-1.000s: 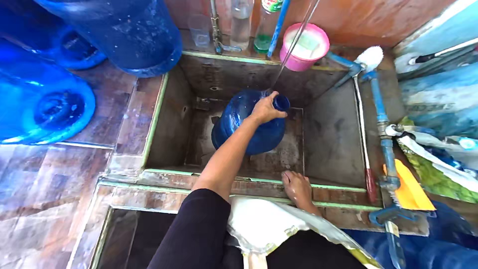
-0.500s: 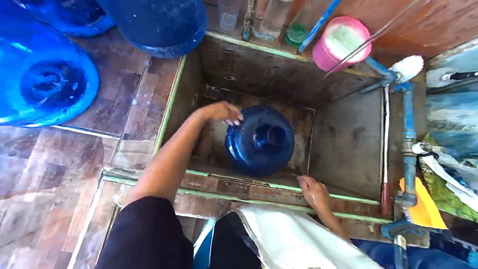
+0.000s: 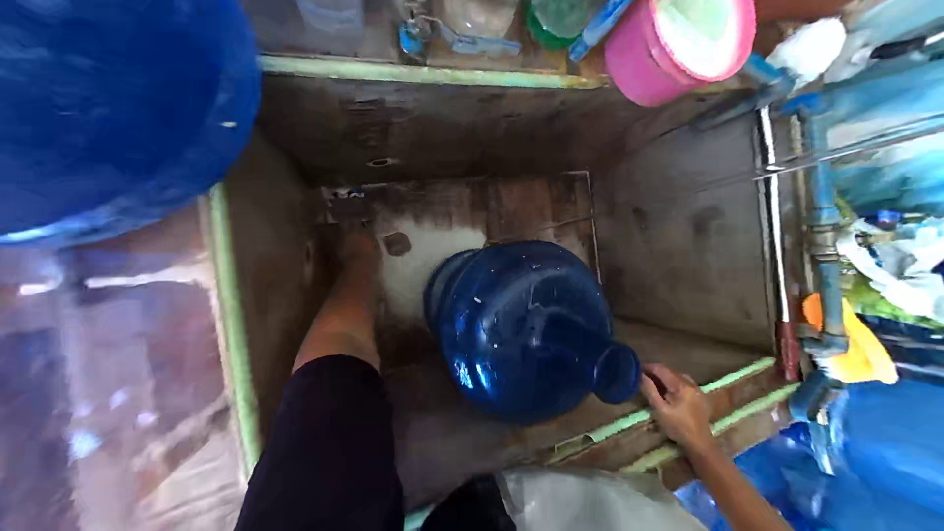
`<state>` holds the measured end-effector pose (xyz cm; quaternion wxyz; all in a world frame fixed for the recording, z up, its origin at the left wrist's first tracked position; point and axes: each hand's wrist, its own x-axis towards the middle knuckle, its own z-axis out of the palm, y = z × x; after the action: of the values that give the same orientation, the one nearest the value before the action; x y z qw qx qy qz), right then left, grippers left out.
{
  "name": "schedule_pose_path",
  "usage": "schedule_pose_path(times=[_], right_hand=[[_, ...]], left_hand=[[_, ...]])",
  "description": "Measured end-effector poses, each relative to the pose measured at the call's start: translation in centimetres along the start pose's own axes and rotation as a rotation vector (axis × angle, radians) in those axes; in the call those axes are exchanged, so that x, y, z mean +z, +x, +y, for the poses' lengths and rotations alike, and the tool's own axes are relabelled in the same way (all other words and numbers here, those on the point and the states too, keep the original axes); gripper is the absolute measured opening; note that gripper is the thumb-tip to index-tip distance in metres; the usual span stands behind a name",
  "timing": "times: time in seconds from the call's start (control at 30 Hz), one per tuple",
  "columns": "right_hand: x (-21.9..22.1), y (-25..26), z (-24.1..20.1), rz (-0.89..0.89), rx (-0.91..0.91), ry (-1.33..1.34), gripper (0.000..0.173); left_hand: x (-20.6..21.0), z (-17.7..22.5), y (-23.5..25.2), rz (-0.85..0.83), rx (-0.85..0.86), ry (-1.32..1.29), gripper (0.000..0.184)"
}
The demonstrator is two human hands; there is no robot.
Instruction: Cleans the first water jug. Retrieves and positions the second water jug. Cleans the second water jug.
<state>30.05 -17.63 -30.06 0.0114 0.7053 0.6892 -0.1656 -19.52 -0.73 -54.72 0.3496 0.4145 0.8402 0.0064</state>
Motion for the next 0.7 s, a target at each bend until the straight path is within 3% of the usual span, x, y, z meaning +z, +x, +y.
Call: schedule_pose_path(times=[0.13,0.27,0.33,0.5,0.7], right_hand=[[-0.1,0.1,-0.2,0.024,-0.008,-0.028,0.047],[0.0,0.2,0.3,0.027,-0.013,-0.045,0.043],[-0.1,0.4,0.1,0.022,-0.002,-0.063,0.042],[0.2,0.4,0.3,0.031,-0.030,-0.082,0.047],[0.2,0.3,0.5,0.035,-0.041,-0.081,0.050]], left_hand=[[0.7,-0.4,6.6,0.083,0.119,0.061,0.080],[1.0,0.1,9.1,0.081,0.067,0.044,0.073],[1.1,0.7,9.1,0.076,0.080,0.034,0.077],[2.0,0.3,6.3,0.077,0.185,0.053,0.054],[3.5,-0.2,4.3,0.039,0.112,-0.058,0.047]])
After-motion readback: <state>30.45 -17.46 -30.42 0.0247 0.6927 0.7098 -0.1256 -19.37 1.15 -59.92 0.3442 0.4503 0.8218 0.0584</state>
